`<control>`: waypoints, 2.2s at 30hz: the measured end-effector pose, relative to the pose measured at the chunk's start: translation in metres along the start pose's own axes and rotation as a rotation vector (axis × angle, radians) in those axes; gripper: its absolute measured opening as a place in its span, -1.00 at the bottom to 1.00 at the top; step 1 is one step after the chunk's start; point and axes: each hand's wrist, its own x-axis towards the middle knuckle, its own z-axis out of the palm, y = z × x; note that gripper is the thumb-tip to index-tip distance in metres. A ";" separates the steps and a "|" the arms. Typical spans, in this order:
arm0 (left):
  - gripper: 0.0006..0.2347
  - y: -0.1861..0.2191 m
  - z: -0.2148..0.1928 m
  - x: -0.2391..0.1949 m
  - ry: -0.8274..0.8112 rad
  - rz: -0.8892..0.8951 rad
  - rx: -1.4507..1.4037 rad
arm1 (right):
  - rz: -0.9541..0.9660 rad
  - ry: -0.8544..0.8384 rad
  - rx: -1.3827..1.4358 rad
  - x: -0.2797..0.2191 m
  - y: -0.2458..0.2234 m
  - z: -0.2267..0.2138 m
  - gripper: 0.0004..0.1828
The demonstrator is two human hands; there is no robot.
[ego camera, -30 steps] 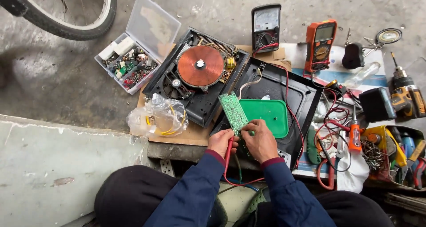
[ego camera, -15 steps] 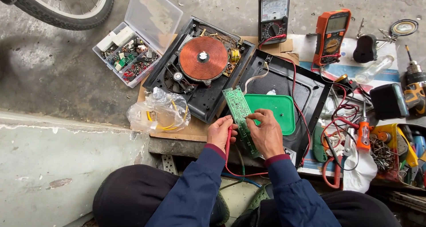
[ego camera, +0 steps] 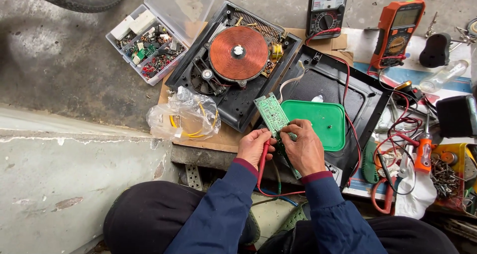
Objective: The person sits on the floor and holds a circuit board, flipping it to show both sides. They use a multimeter with red and black probes to test points on the board. The person also handles a green plastic lid and a heat gun during the process.
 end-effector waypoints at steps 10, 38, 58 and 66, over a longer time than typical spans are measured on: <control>-0.76 -0.002 0.000 -0.007 -0.017 0.007 0.052 | 0.016 -0.016 0.028 -0.002 0.004 -0.001 -0.85; -0.80 -0.006 0.000 -0.003 -0.008 0.031 0.079 | 0.009 -0.036 -0.024 -0.004 0.002 -0.002 -0.86; -0.79 -0.007 -0.001 0.000 -0.005 0.003 0.090 | 0.022 -0.056 -0.079 -0.003 0.008 0.007 -0.82; -0.79 -0.008 -0.002 0.000 -0.002 0.008 0.085 | 0.036 -0.063 -0.128 -0.005 0.003 0.007 -0.79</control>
